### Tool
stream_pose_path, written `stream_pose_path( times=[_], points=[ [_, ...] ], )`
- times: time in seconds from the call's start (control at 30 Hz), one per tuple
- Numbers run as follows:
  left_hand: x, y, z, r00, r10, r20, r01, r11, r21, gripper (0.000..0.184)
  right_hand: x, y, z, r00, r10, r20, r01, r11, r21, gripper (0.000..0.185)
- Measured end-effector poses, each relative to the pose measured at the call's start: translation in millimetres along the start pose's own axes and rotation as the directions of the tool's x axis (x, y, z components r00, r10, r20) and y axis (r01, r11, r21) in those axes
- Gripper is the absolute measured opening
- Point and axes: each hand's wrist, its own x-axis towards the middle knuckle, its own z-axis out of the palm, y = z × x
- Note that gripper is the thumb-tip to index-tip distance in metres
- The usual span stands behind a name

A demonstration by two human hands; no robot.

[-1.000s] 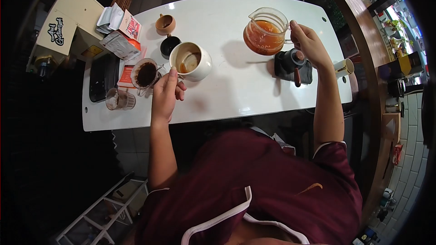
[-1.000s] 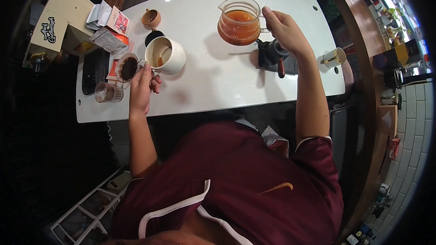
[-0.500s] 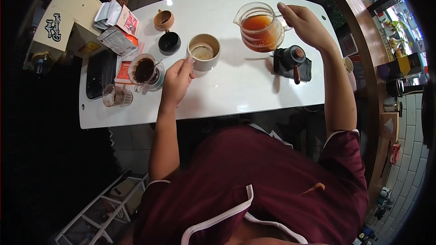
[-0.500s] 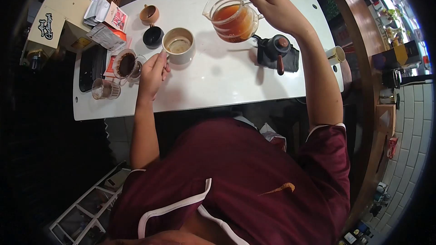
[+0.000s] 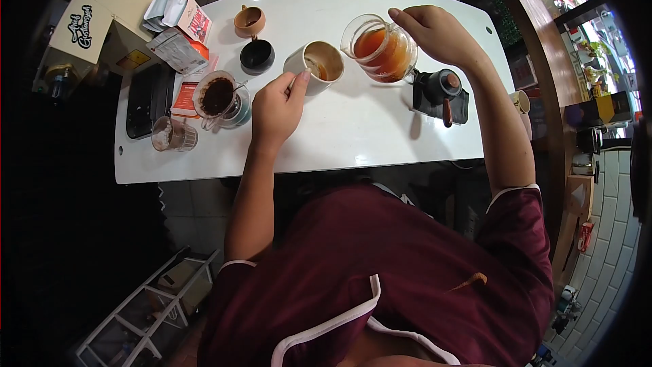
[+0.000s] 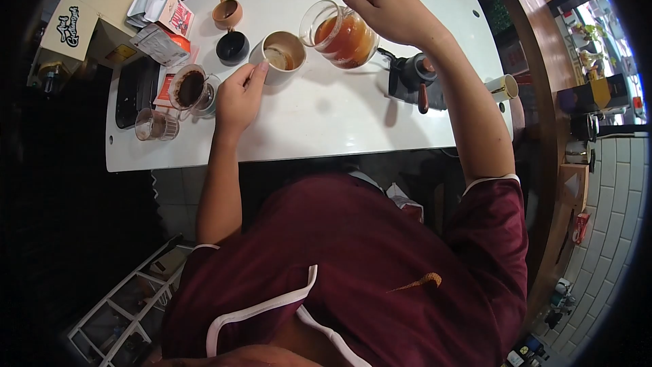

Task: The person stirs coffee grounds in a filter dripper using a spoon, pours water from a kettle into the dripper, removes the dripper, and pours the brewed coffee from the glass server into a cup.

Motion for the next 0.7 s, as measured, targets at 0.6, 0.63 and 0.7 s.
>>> stream_pose_path(
  times=[0.6,0.63,0.7],
  points=[
    [3,10,26,0.999,0.015,0.038,-0.021,0.989,0.148,0.041,6,-20,19,0.991,-0.128,0.040,0.133,0.912,-0.387,0.043],
    [3,11,27,0.999,0.010,0.044,-0.016,0.990,0.137,0.041,6,-21,20,0.988,-0.147,0.036,0.149,0.897,-0.417,0.043],
    [4,11,28,0.999,0.006,0.050,-0.012,0.992,0.127,0.042,7,-23,22,0.989,-0.141,0.052,0.150,0.891,-0.428,0.043]
  ],
)
